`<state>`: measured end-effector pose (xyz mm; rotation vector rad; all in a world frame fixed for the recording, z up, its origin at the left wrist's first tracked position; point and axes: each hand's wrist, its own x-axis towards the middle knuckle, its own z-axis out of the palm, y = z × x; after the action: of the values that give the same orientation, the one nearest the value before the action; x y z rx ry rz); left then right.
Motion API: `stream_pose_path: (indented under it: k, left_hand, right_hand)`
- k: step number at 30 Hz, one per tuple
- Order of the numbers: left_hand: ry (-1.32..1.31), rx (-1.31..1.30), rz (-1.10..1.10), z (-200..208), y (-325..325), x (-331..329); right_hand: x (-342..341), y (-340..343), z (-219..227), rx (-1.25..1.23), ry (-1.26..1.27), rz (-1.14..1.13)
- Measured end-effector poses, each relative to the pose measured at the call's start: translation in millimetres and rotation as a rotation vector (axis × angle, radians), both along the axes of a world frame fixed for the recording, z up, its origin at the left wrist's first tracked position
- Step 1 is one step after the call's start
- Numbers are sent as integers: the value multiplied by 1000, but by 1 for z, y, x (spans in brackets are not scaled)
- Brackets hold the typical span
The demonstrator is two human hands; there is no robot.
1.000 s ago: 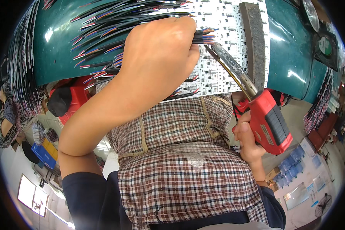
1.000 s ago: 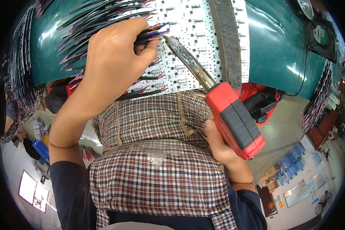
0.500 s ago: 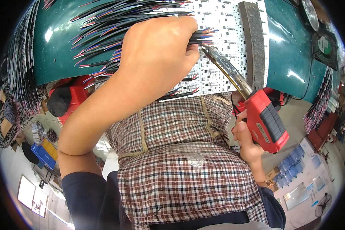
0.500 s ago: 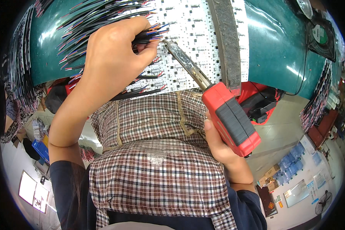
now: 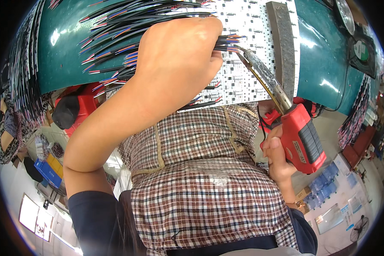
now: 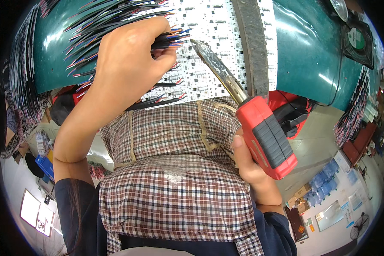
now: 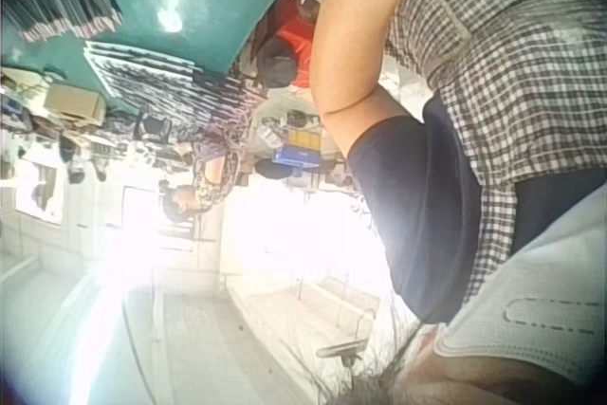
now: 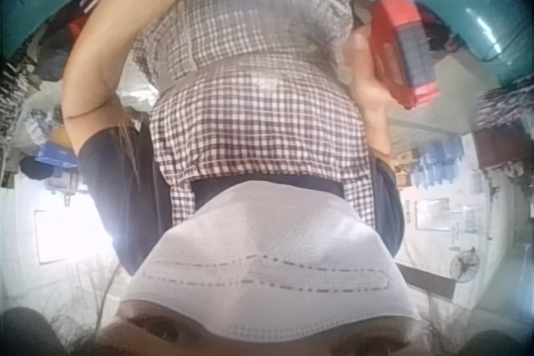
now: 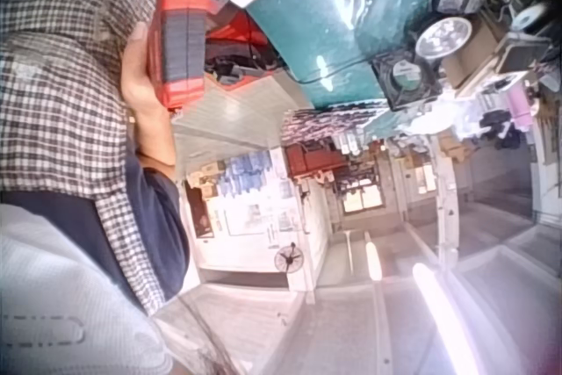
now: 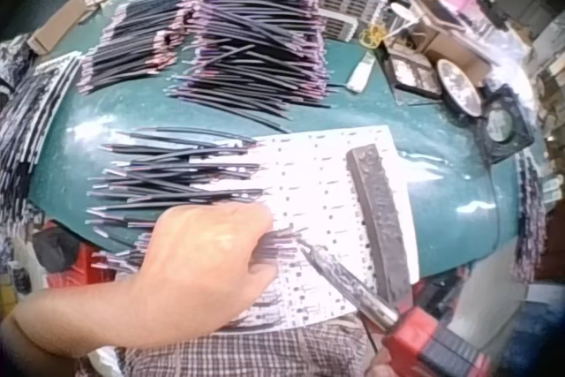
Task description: The person solders wire bundles onto a large panel of small circuit boards at an assembly station. This is done using a soldering iron and solder wire.
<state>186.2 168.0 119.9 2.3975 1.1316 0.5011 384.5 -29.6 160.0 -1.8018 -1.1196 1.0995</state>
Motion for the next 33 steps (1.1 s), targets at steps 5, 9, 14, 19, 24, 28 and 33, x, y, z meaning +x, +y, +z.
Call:
stream_pose_path:
  k: [5, 9, 14, 19, 24, 28, 33]
  left_hand:
    - [-36, -70, 15, 3, 0, 1]
    - [-47, -125, 31, 5, 1, -1]
    - [-118, 92, 4, 7, 3, -3]
    - [-188, 197, 60, 14, -5, -4]
    - [-94, -108, 54, 14, -18, -6]
    - [-66, -66, 79, 3, -21, -5]
    - [-54, -35, 75, -2, -20, -5]
  right_hand:
    - [1, 2, -2, 5, 17, -24]
    - [0, 0, 1, -14, 0, -80]
    - [1, -2, 0, 9, 23, -89]
    - [3, -7, 0, 51, 18, -50]
    - [6, -15, 3, -42, -45, 28]
    - [8, -17, -4, 3, -134, 141]
    - [11, -19, -2, -138, -103, 77]
